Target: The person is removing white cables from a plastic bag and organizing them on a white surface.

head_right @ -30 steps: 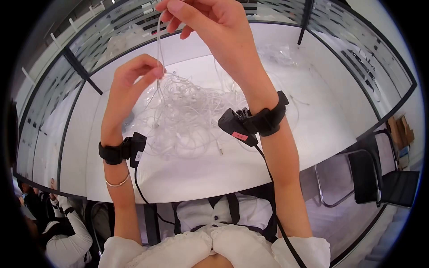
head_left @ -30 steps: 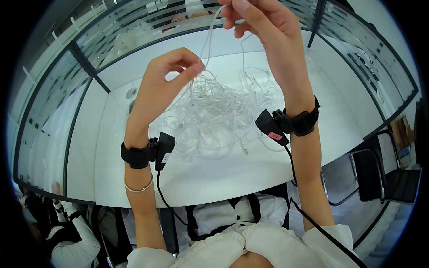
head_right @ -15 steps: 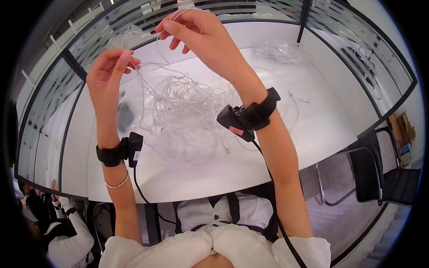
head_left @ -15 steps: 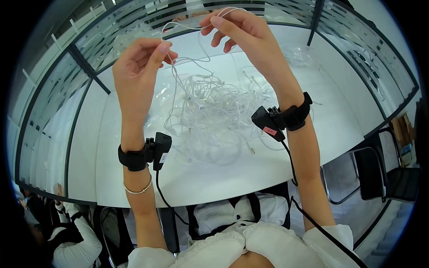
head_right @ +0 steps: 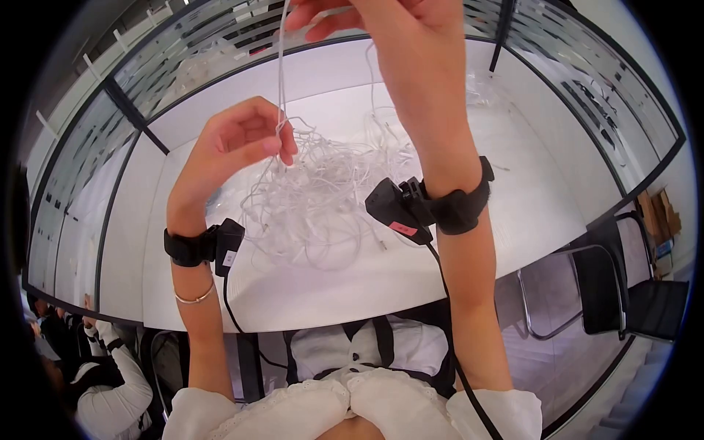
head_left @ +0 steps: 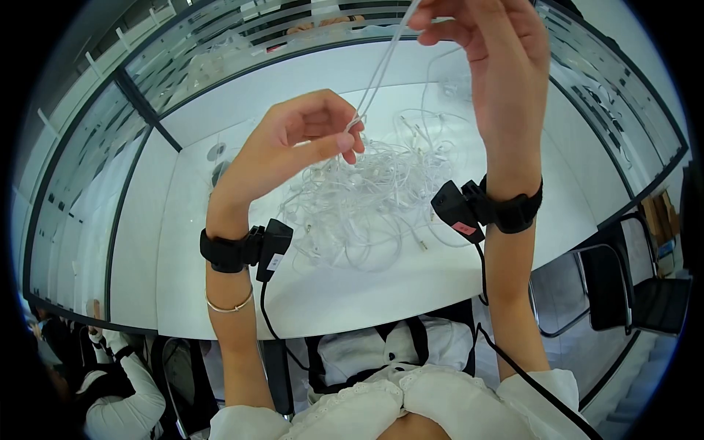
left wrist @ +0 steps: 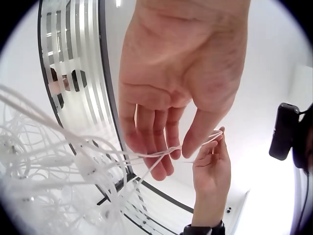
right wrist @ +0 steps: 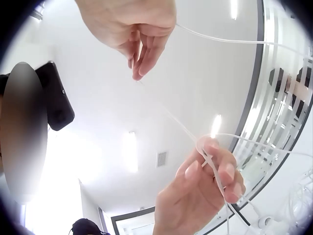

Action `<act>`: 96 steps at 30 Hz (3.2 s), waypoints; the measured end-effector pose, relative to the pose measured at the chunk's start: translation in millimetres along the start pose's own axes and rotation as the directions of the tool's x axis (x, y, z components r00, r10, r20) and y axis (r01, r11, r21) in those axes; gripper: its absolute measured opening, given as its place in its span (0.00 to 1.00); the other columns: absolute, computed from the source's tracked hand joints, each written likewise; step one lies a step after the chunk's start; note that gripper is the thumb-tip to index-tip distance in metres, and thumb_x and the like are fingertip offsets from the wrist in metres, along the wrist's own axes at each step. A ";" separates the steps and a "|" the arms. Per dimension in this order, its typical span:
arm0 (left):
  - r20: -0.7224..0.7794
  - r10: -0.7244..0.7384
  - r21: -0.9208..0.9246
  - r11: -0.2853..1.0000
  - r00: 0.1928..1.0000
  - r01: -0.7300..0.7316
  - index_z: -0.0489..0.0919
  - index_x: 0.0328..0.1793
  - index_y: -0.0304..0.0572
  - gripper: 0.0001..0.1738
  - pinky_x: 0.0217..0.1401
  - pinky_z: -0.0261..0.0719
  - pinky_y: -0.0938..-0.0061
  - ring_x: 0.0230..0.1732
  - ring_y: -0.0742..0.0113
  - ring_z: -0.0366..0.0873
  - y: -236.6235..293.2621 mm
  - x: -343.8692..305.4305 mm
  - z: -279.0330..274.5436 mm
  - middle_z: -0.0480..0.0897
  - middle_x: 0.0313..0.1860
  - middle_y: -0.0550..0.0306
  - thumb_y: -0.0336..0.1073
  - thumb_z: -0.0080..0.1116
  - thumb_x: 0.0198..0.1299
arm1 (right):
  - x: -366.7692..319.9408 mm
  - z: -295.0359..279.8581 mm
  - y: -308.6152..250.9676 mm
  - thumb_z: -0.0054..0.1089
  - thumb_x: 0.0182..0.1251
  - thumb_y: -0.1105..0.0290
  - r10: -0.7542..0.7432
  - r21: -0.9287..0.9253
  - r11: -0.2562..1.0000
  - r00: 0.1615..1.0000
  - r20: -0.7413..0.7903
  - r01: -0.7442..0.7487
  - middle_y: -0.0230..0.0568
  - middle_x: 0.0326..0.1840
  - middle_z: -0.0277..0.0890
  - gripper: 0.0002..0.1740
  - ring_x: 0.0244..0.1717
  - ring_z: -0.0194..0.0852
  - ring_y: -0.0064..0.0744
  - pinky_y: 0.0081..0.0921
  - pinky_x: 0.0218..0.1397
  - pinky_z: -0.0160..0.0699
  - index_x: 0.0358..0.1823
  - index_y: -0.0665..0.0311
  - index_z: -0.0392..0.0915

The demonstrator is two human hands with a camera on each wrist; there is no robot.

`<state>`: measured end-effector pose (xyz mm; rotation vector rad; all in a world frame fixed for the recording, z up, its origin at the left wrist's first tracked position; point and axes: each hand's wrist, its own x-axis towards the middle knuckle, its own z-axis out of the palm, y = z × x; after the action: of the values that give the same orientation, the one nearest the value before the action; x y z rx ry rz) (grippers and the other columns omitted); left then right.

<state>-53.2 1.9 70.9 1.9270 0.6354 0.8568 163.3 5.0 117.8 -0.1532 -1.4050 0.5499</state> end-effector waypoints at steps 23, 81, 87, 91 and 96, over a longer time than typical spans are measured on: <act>0.016 -0.028 0.270 0.963 0.999 0.022 0.80 0.38 0.37 0.04 0.45 0.75 0.77 0.40 0.73 0.78 -20.3 5.5 -6.0 0.82 0.38 0.60 0.29 0.58 0.60 | 10.1 -30.7 5.2 0.49 0.76 0.63 -0.017 -0.072 0.997 0.975 -0.222 0.001 0.29 0.29 0.75 0.15 0.29 0.76 0.16 0.11 0.29 0.74 0.50 0.68 0.77; -0.106 0.012 0.192 0.981 0.994 0.009 0.79 0.38 0.39 0.11 0.43 0.70 0.80 0.36 0.75 0.76 -35.7 2.0 -26.5 0.81 0.34 0.61 0.39 0.52 0.67 | 5.6 -35.4 12.0 0.51 0.74 0.61 0.175 -0.087 0.979 0.979 -0.105 -0.184 0.32 0.29 0.75 0.15 0.22 0.72 0.18 0.14 0.27 0.69 0.43 0.66 0.78; -0.099 0.057 0.024 0.998 0.993 -0.055 0.79 0.37 0.37 0.09 0.46 0.75 0.76 0.41 0.71 0.80 -11.3 1.1 -19.2 0.83 0.37 0.56 0.36 0.54 0.66 | 6.1 -33.3 3.7 0.50 0.75 0.62 0.101 -0.093 0.989 0.984 -0.144 -0.115 0.31 0.29 0.74 0.15 0.22 0.70 0.17 0.13 0.26 0.66 0.44 0.67 0.78; 0.011 0.023 0.061 0.998 1.000 -0.024 0.77 0.37 0.37 0.07 0.48 0.76 0.75 0.40 0.68 0.80 -8.3 -0.9 -2.1 0.82 0.38 0.56 0.33 0.55 0.66 | 5.4 -31.0 -4.6 0.50 0.75 0.62 -0.037 -0.138 0.990 0.976 -0.213 0.008 0.29 0.28 0.73 0.15 0.22 0.69 0.17 0.13 0.26 0.64 0.46 0.68 0.79; 0.035 -0.073 0.097 0.993 0.997 0.069 0.74 0.43 0.38 0.07 0.45 0.76 0.76 0.35 0.70 0.81 -2.2 6.1 28.4 0.81 0.38 0.56 0.31 0.59 0.62 | 5.0 -21.9 -26.7 0.49 0.76 0.61 0.021 -0.077 0.996 0.978 -0.207 -0.038 0.29 0.27 0.72 0.16 0.22 0.68 0.15 0.13 0.25 0.63 0.48 0.68 0.78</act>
<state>-27.5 -7.7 60.9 1.9900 0.7291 0.7549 191.9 -11.1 129.5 -0.2885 -1.2243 0.4878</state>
